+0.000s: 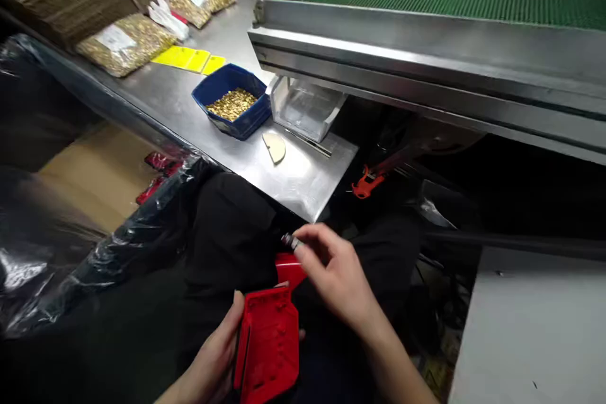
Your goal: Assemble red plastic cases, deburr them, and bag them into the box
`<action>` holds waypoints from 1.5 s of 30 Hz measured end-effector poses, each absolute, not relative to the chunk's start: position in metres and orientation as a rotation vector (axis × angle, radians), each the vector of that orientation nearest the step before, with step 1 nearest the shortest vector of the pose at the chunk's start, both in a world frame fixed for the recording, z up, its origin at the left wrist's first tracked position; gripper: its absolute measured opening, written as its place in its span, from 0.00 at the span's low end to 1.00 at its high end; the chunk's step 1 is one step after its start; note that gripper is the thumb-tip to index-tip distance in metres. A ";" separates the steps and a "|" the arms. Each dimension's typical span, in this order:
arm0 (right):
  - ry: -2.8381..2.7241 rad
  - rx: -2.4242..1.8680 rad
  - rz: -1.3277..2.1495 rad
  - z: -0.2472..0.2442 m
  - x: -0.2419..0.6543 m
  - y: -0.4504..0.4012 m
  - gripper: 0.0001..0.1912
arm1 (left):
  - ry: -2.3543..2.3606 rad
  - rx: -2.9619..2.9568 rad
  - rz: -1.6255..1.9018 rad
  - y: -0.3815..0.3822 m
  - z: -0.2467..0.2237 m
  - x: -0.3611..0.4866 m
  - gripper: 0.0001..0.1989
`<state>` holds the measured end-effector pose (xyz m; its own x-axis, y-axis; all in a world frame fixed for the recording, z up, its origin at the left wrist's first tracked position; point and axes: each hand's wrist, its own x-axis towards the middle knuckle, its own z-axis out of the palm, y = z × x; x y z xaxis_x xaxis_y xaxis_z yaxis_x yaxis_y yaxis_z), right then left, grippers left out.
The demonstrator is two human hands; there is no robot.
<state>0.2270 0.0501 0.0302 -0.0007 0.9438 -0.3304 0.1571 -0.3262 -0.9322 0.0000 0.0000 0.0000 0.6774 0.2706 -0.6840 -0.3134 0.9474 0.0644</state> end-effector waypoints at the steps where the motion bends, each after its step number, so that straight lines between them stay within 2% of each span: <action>1: -1.230 -1.562 1.419 0.032 0.222 0.035 0.09 | 0.746 -0.056 0.358 -0.001 -0.002 0.002 0.42; 4: -1.386 -1.556 1.399 0.034 0.207 -0.004 0.12 | 0.717 -0.058 0.392 -0.003 -0.007 0.007 0.37; 8: -1.511 -1.547 1.205 0.028 0.199 -0.024 0.12 | 0.706 -0.076 0.332 -0.003 -0.007 0.010 0.38; 33: -1.632 -1.487 1.037 0.018 0.205 -0.028 0.13 | 0.973 0.315 0.157 0.001 0.002 0.015 0.42; 38: -1.646 -1.496 1.029 0.018 0.206 -0.030 0.13 | 0.986 0.397 0.132 0.003 0.002 0.017 0.45; 45: -1.650 -1.513 0.991 0.019 0.205 -0.030 0.13 | 0.987 0.420 0.105 0.005 0.006 0.019 0.43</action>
